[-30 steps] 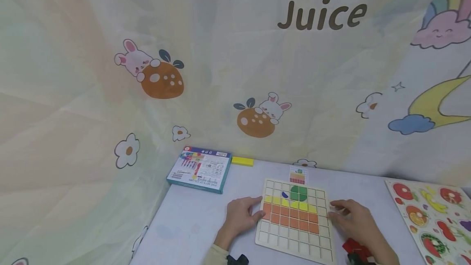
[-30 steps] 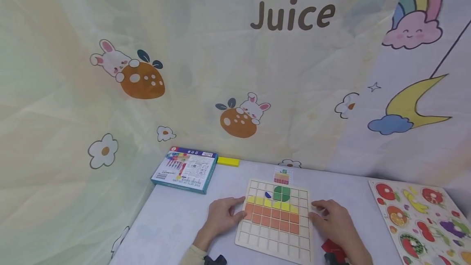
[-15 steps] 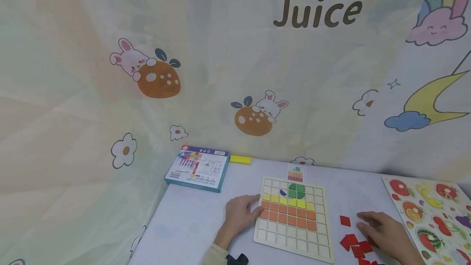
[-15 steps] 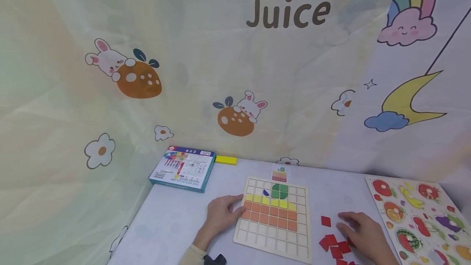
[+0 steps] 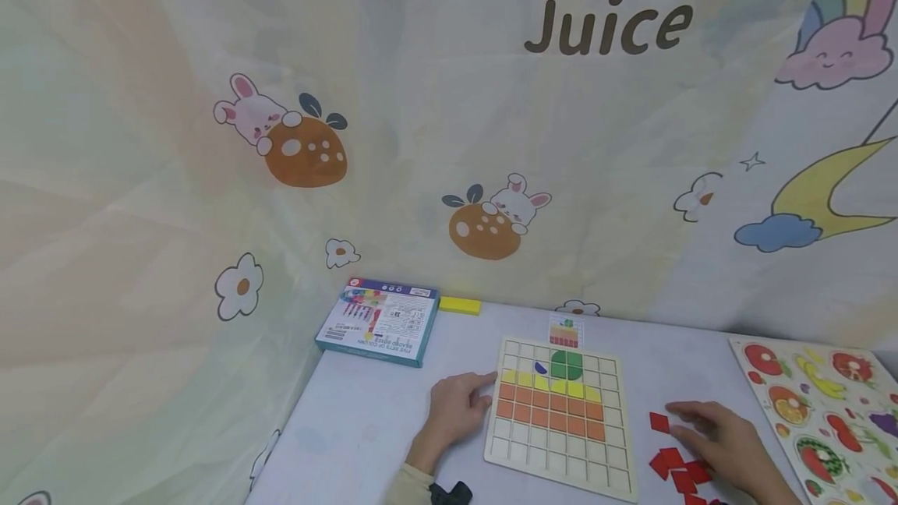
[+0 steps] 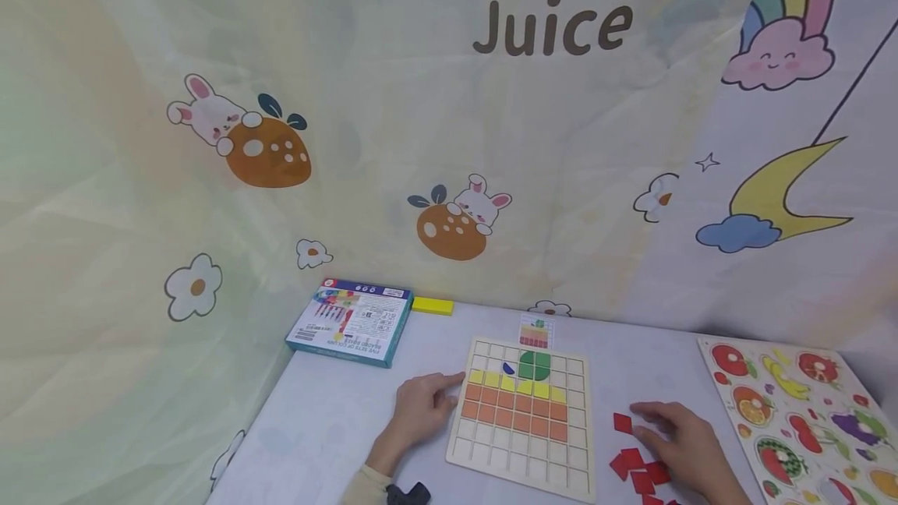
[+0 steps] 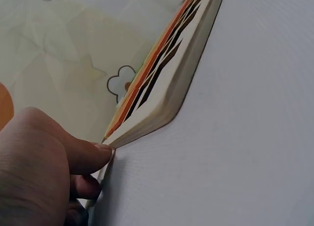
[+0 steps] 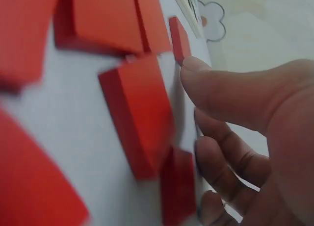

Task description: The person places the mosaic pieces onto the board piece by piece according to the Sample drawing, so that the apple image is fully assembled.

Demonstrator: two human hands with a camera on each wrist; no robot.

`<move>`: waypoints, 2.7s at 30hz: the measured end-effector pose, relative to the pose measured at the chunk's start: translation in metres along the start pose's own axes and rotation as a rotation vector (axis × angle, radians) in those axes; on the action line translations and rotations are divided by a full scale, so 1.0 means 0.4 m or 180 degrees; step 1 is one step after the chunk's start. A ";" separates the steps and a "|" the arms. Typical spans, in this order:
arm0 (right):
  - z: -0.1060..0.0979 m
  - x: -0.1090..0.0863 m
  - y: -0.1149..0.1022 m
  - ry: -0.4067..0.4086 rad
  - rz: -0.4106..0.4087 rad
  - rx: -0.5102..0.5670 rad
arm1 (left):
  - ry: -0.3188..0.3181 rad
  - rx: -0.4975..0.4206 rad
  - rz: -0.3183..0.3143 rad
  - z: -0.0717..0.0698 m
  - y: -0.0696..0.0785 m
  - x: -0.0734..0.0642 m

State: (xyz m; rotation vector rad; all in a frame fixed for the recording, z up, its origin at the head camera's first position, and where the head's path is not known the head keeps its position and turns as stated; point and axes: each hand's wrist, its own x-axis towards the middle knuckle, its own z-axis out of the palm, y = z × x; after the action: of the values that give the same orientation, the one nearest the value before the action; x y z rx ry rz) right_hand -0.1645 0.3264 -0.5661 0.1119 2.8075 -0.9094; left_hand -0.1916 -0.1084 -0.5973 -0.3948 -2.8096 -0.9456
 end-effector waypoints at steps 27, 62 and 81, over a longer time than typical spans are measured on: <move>0.043 0.005 -0.078 0.0202 -0.0049 0.0065 | 0.0000 -0.0032 0.0075 -0.006 -0.002 -0.001; 0.261 0.006 -0.390 -0.0022 -0.0898 0.1143 | -0.0105 0.0024 0.0073 -0.001 -0.004 0.007; 0.327 -0.006 -0.459 -0.0184 -0.1165 0.0185 | -0.0119 -0.0002 0.0063 -0.003 -0.006 0.003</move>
State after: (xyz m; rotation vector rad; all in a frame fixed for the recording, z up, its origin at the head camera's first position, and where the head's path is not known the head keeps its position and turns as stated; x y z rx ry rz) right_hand -0.1657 0.1009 -0.5641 -0.4266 2.7957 -1.0477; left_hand -0.1934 -0.1105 -0.5975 -0.4440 -2.8333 -0.9447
